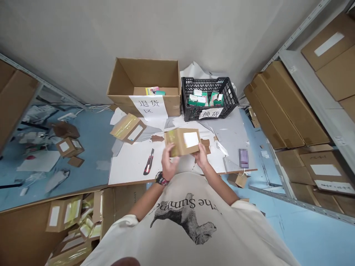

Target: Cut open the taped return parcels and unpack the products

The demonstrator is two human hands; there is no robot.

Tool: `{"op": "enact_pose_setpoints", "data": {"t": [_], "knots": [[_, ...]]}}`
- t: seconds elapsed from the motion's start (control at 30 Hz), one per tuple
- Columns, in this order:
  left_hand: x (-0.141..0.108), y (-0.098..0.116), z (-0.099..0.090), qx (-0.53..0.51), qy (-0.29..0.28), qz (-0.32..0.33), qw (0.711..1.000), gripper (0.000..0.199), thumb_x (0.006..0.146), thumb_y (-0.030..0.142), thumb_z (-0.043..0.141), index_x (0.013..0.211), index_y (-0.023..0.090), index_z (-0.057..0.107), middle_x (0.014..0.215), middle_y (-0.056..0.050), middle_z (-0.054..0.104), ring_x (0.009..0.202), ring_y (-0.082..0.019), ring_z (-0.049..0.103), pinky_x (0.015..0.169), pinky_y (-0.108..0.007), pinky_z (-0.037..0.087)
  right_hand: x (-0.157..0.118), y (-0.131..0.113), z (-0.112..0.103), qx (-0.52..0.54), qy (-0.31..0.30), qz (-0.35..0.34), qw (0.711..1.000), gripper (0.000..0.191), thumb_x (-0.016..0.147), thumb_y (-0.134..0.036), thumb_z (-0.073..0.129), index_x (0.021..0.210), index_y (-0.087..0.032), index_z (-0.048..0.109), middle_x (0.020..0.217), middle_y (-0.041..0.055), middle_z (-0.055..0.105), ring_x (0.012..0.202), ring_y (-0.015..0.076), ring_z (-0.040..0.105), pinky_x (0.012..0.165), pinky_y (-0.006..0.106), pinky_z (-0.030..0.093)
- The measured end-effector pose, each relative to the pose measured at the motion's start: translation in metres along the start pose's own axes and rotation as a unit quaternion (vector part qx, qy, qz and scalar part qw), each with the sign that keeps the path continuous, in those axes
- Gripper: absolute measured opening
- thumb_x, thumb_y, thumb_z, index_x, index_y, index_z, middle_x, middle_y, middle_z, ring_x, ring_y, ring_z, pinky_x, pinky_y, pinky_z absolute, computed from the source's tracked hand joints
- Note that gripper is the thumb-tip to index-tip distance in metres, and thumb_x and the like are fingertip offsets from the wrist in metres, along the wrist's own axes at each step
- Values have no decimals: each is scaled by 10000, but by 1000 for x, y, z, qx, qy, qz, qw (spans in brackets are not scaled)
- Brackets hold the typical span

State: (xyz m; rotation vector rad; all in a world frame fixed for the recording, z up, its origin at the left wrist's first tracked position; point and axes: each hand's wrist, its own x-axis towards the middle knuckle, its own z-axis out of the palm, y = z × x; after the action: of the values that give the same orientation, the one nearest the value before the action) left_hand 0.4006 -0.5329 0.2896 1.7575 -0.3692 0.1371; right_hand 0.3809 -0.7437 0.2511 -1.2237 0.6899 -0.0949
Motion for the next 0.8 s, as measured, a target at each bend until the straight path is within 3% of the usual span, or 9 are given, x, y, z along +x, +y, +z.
{"op": "enact_pose_setpoints", "data": {"t": [0.07, 0.13, 0.23, 0.3, 0.4, 0.5, 0.6, 0.7, 0.8], "knots": [[4, -29, -18, -96, 78, -154, 980, 773, 1117, 786, 475, 1677, 264, 580, 1609, -168, 668, 1492, -344, 649, 1249, -537, 537, -9, -14, 9, -102, 31, -99, 989, 675, 952, -722, 749, 1487, -319, 671, 1461, 108, 748, 1347, 353, 701, 1142, 594, 633], [7, -58, -33, -174, 66, -292, 938, 863, 1104, 869, 320, 1658, 271, 604, 1567, -158, 710, 1376, -333, 732, 1112, -495, 630, -22, -24, 20, -241, 12, -210, 948, 701, 949, -624, 819, 1564, -322, 668, 1542, 130, 689, 1466, 385, 618, 1282, 611, 525], [2, -90, -44, -236, 31, -402, 884, 989, 1054, 949, 215, 1641, 263, 619, 1548, -162, 741, 1335, -358, 761, 1023, -522, 675, -41, -26, 34, -385, -80, -303, 868, 716, 1002, -505, 808, 1681, -378, 617, 1610, 129, 623, 1572, 416, 513, 1384, 651, 385], [-6, -101, -46, -257, 18, -438, 861, 1022, 1034, 972, 191, 1649, 264, 596, 1545, -176, 743, 1369, -366, 750, 1016, -548, 679, -47, -24, 37, -410, -128, -328, 841, 693, 1044, -428, 748, 1716, -409, 579, 1658, 108, 598, 1616, 404, 470, 1403, 667, 346], [-20, -107, -48, -253, 13, -449, 857, 939, 1045, 953, 234, 1624, 295, 571, 1590, -178, 708, 1421, -351, 721, 992, -531, 683, -45, -21, 27, -381, -147, -334, 849, 585, 1078, -342, 629, 1662, -387, 634, 1710, 64, 602, 1670, 364, 420, 1410, 670, 321], [-27, -105, -49, -195, 24, -400, 895, 714, 1043, 842, 507, 1546, 337, 553, 1614, -136, 682, 1422, -302, 705, 994, -455, 676, -33, -21, 9, -332, -96, -268, 899, 528, 1105, -412, 553, 1615, -332, 664, 1689, 70, 646, 1625, 355, 496, 1367, 637, 394], [-25, -99, -47, -166, 13, -336, 927, 617, 975, 692, 729, 1441, 322, 564, 1569, -117, 693, 1396, -277, 704, 1037, -420, 653, -20, -21, -2, -291, -72, -192, 934, 638, 1072, -525, 613, 1677, -321, 604, 1678, 77, 660, 1566, 362, 574, 1335, 582, 444], [-19, -92, -47, -188, 26, -293, 937, 492, 1025, 665, 648, 1332, 283, 610, 1536, -119, 704, 1397, -281, 698, 1090, -445, 630, -11, -20, -7, -234, -98, -162, 954, 758, 961, -471, 714, 1693, -326, 582, 1644, 62, 687, 1557, 355, 585, 1310, 547, 484], [-14, -89, -49, -198, 47, -260, 944, 560, 1101, 736, 414, 1213, 252, 674, 1468, -124, 734, 1408, -282, 695, 1172, -471, 587, -8, -21, -13, -145, -114, -159, 970, 675, 892, -391, 683, 1565, -338, 660, 1667, 41, 663, 1590, 324, 556, 1309, 532, 482]]}}
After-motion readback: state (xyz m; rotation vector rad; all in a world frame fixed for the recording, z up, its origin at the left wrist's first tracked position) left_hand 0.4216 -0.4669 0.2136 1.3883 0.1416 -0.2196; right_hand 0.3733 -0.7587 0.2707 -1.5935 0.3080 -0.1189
